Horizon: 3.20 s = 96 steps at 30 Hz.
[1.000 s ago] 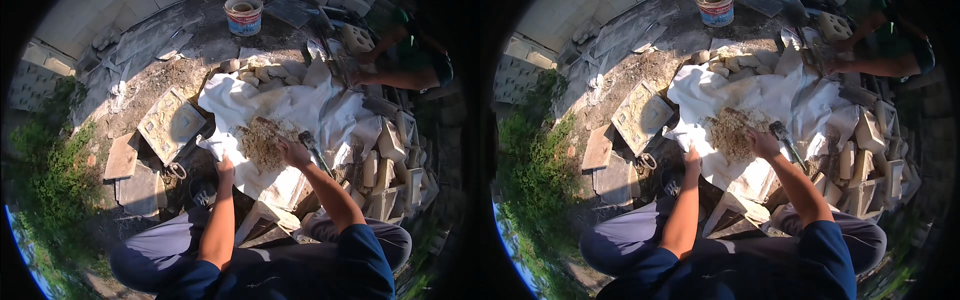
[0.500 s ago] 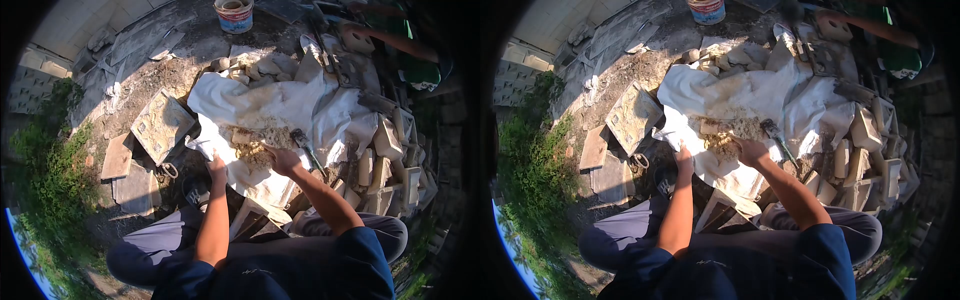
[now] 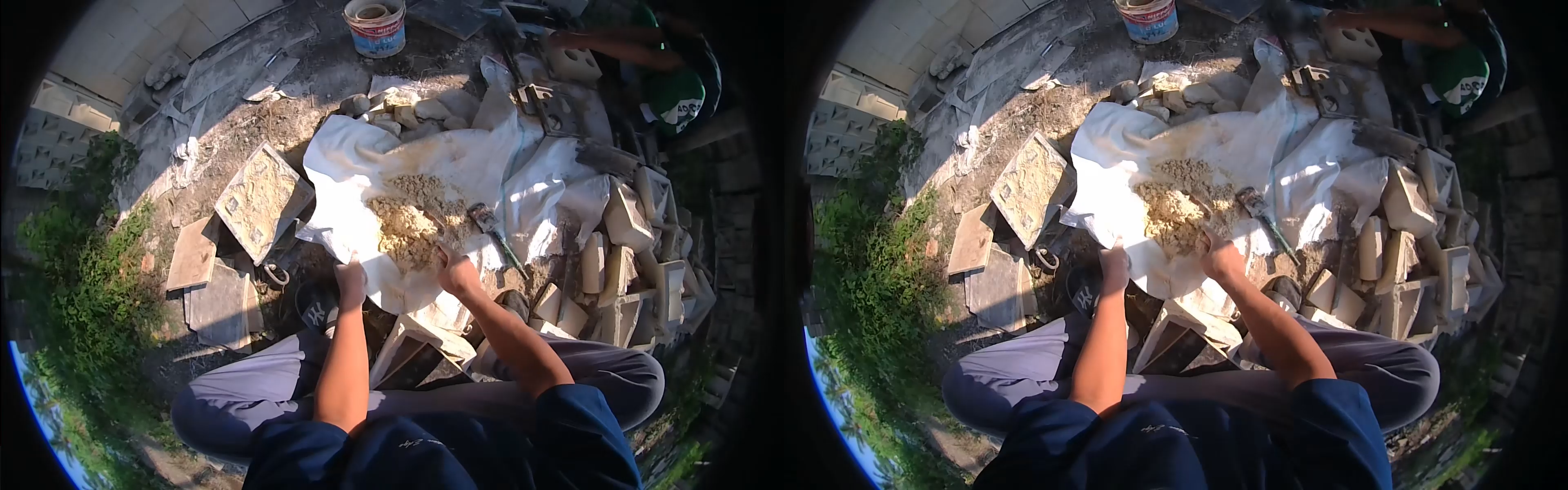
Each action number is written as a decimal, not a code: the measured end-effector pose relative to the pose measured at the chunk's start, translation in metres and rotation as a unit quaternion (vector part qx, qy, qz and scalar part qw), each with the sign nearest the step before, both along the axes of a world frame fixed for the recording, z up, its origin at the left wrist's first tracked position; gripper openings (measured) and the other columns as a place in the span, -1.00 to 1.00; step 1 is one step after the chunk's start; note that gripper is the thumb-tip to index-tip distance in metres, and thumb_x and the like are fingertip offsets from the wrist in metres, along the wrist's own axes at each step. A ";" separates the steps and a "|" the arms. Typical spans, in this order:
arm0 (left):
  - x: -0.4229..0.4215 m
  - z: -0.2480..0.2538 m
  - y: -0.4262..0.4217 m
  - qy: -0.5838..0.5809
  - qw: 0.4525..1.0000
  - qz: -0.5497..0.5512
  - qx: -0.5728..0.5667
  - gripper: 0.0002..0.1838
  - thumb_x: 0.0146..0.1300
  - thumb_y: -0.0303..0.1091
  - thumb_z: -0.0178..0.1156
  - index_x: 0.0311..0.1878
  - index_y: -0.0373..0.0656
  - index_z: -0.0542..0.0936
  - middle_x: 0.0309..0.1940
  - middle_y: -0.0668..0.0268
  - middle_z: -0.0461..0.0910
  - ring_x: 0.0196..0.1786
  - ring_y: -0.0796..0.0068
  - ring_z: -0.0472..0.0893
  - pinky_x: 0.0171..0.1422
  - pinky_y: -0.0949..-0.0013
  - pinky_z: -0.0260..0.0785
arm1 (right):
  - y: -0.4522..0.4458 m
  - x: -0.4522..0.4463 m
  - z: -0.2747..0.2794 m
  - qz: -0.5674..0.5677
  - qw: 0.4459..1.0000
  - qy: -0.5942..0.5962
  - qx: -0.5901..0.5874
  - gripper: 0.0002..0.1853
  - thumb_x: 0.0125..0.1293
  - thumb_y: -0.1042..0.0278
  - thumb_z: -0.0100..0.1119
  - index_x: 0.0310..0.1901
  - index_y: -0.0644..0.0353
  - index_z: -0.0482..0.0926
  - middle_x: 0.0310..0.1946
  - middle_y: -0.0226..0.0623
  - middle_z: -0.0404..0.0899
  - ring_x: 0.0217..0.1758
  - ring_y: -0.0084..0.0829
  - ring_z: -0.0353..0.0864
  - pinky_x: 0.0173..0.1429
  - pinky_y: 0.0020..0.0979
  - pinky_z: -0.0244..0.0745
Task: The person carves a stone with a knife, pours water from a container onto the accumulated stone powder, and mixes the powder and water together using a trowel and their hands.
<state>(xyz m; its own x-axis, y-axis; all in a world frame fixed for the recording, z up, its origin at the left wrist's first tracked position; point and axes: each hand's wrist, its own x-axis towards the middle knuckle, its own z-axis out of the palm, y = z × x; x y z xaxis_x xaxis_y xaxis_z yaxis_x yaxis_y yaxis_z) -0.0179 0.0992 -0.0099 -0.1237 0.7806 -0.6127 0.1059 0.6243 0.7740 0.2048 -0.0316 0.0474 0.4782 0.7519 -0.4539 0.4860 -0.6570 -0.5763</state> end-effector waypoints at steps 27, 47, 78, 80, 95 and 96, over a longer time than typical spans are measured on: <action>0.008 0.012 -0.013 -0.116 0.987 0.094 0.066 -0.81 0.45 -0.32 0.14 -0.17 -0.28 0.52 -0.65 0.41 0.42 -0.72 0.60 0.30 -0.62 0.35 0.11 | 0.003 0.006 0.024 -0.002 0.999 -0.035 -0.018 -0.53 0.39 0.18 0.15 0.32 -0.09 0.49 -0.12 0.14 0.67 -0.05 0.18 0.67 0.00 0.00 0.58; 0.007 0.002 -0.016 -0.011 0.986 0.140 0.091 -0.71 0.43 -0.31 0.21 -0.14 -0.46 0.60 -0.54 0.30 0.55 -0.61 0.56 0.40 -0.50 0.33 0.25 | 0.047 0.048 0.011 0.133 0.982 -0.079 0.109 -0.58 0.44 0.13 0.11 0.31 -0.15 0.55 -0.19 -0.05 0.75 -0.20 -0.12 0.77 -0.19 -0.11 0.68; 0.025 0.003 -0.016 0.103 0.991 0.056 0.063 -0.62 0.24 -0.40 0.26 0.03 -0.51 0.62 -0.09 -0.09 0.72 -0.05 0.00 0.72 0.09 0.09 0.50 | -0.008 -0.043 -0.006 0.023 0.995 0.039 0.086 -0.49 0.39 0.26 0.10 0.37 -0.01 0.40 -0.21 0.28 0.65 -0.09 0.28 0.64 0.01 0.07 0.55; 0.026 0.020 -0.019 0.082 0.992 0.069 0.058 -0.62 0.24 -0.41 0.26 0.03 -0.53 0.61 -0.09 -0.07 0.72 -0.08 0.06 0.72 0.08 0.11 0.50 | -0.004 -0.041 0.020 0.019 0.997 0.033 0.074 -0.47 0.41 0.21 0.08 0.41 -0.04 0.38 -0.22 0.24 0.66 -0.11 0.26 0.65 -0.01 0.06 0.56; 0.015 0.000 -0.025 0.027 0.988 0.119 0.095 -0.64 0.18 -0.46 0.23 0.00 -0.50 0.60 -0.18 0.03 0.71 -0.14 0.23 0.69 0.01 0.22 0.48 | -0.013 -0.042 0.010 -0.019 0.992 0.045 0.117 -0.59 0.34 0.34 0.20 0.20 0.20 0.52 -0.24 0.21 0.65 -0.11 0.22 0.66 -0.09 -0.04 0.55; 0.010 0.001 -0.025 -0.010 0.989 0.109 0.095 -0.66 0.17 -0.46 0.23 -0.02 -0.49 0.62 -0.19 0.05 0.71 -0.12 0.25 0.69 0.02 0.23 0.47 | -0.010 -0.031 0.005 -0.048 0.992 0.023 0.116 -0.60 0.35 0.37 0.17 0.21 0.18 0.52 -0.25 0.17 0.65 -0.15 0.19 0.66 -0.13 -0.05 0.55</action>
